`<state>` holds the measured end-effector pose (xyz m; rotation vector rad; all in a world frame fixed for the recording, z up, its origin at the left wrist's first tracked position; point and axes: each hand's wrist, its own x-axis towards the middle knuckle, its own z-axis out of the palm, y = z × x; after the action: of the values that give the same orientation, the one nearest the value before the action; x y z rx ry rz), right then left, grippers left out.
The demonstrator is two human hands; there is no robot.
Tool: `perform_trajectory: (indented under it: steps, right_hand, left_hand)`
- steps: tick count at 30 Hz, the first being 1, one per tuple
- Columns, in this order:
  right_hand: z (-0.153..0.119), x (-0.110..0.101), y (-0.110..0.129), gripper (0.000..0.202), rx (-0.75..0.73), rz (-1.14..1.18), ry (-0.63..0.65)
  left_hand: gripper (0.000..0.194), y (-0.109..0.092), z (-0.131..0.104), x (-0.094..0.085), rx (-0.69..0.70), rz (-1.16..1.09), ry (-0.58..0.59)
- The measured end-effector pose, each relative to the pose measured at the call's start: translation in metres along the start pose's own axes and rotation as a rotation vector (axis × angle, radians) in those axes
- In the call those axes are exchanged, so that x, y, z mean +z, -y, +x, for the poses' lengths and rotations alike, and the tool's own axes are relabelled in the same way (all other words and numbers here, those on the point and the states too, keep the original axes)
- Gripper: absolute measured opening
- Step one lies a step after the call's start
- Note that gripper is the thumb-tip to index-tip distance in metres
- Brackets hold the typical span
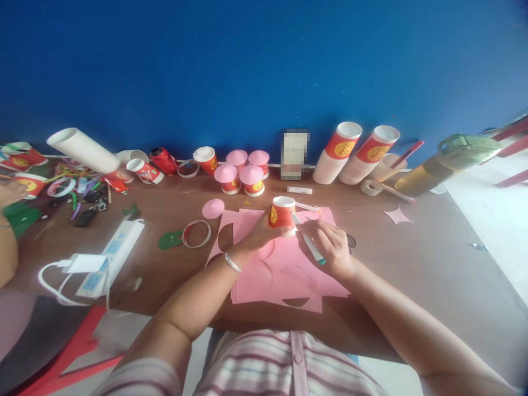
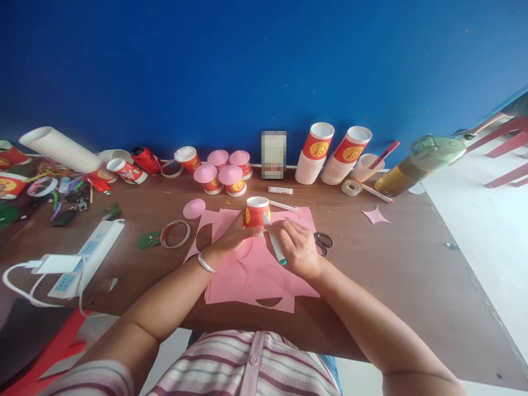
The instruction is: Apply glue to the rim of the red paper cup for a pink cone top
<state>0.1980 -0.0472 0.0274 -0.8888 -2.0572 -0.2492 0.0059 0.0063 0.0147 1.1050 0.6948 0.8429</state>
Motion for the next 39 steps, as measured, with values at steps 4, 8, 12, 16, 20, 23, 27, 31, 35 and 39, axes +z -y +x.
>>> perform_trajectory:
  steps: [4, 8, 12, 16, 20, 23, 27, 31, 35, 39]
  right_hand:
    - [0.001, 0.0, -0.001, 0.027, -0.003, -0.009, 0.009]
    - [0.0, 0.001, 0.0, 0.028, 0.002, 0.008, 0.029]
    - [-0.003, 0.002, 0.001, 0.029, -0.001, 0.038, 0.048]
    - [-0.006, 0.003, 0.001, 0.036, 0.005, 0.066, 0.081]
    - [-0.006, 0.003, 0.003, 0.035, -0.003, 0.076, 0.091]
    - [-0.005, 0.003, 0.005, 0.037, -0.006, 0.09, 0.103]
    - [-0.003, 0.002, 0.008, 0.039, -0.001, 0.102, 0.111]
    - [-0.004, 0.003, 0.008, 0.039, -0.002, 0.108, 0.122]
    - [-0.007, 0.003, 0.007, 0.035, 0.0, 0.105, 0.123]
    - [-0.007, 0.002, 0.002, 0.032, 0.018, 0.064, 0.061]
  left_hand:
    - [0.046, -0.001, 0.0, 0.001, 0.002, -0.011, -0.017]
    - [0.047, -0.001, 0.001, 0.001, -0.003, 0.016, -0.033]
    - [0.047, 0.0, 0.001, 0.0, -0.006, 0.047, -0.052]
    - [0.05, 0.002, 0.002, -0.001, 0.011, 0.065, -0.06]
    - [0.05, 0.007, 0.003, -0.003, 0.019, 0.101, -0.071]
    - [0.048, 0.011, 0.005, -0.005, 0.039, 0.148, -0.074]
    - [0.047, 0.018, 0.007, -0.008, 0.071, 0.182, -0.067]
    - [0.049, 0.022, 0.008, -0.011, 0.09, 0.185, -0.059]
    - [0.055, 0.019, 0.007, -0.009, 0.074, 0.158, -0.074]
    - [0.053, 0.011, 0.005, -0.005, 0.066, 0.124, -0.069]
